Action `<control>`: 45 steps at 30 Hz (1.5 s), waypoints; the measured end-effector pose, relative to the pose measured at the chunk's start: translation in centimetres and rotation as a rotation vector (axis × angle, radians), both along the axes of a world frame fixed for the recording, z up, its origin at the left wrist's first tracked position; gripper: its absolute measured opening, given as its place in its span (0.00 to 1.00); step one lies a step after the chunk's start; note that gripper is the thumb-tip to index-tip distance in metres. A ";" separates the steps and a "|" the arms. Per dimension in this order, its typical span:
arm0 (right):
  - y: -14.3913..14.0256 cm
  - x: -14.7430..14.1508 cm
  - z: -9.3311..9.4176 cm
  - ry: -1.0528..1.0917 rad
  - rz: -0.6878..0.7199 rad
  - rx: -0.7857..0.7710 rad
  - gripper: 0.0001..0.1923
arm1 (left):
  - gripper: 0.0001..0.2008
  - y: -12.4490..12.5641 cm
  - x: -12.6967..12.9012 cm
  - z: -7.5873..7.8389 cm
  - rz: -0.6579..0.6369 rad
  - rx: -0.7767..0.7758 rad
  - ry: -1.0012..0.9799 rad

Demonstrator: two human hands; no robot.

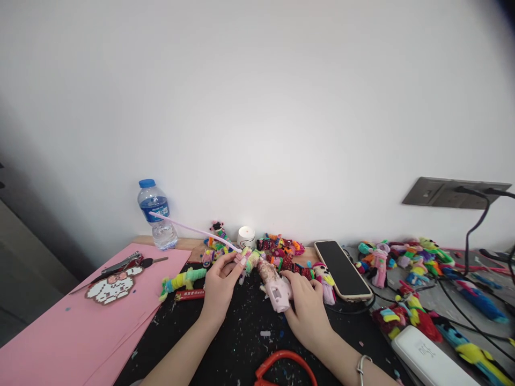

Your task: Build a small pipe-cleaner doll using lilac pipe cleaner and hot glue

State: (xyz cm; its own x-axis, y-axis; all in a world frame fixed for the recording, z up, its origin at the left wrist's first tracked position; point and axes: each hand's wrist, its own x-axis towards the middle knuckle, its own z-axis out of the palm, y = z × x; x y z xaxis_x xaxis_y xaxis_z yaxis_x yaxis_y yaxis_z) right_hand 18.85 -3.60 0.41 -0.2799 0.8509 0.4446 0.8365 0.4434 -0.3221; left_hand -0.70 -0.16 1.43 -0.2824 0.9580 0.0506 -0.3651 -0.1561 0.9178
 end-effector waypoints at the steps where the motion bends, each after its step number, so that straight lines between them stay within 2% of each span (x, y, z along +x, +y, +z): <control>1: 0.0 -0.1 0.0 -0.024 -0.021 -0.002 0.23 | 0.14 0.0 0.0 0.1 0.012 0.009 0.025; 5: -0.3 -0.3 0.2 -0.042 -0.017 0.027 0.25 | 0.11 -0.4 0.4 0.4 -0.021 0.038 0.063; 12: -0.8 0.0 0.7 0.119 0.175 0.196 0.28 | 0.09 -1.7 1.3 0.5 -0.223 0.104 0.096; 14: -0.8 0.2 0.4 0.157 0.213 0.215 0.27 | 0.08 -2.1 1.4 0.6 -0.276 0.147 0.155; 17: -0.8 0.2 0.1 0.192 0.256 0.207 0.23 | 0.08 -2.5 1.4 0.9 -0.309 0.245 0.350; 21: -1.0 0.2 0.2 0.237 0.284 0.204 0.20 | 0.11 -2.8 1.4 1.0 -0.331 0.311 0.528; 27: -1.3 0.0 1.3 0.165 0.436 0.211 0.12 | 0.10 -2.9 1.6 0.9 -0.346 0.286 0.481; 32: -1.3 0.0 1.4 0.161 0.452 0.206 0.16 | 0.09 -2.6 1.7 0.5 -0.296 0.279 0.485; 39: -1.1 0.0 0.7 0.217 0.489 0.255 0.21 | 0.10 -2.4 1.7 -0.3 -0.254 0.347 0.617; 45: -0.9 0.0 -0.2 0.189 0.504 0.244 0.23 | 0.10 -2.3 1.7 -0.4 -0.238 0.353 0.649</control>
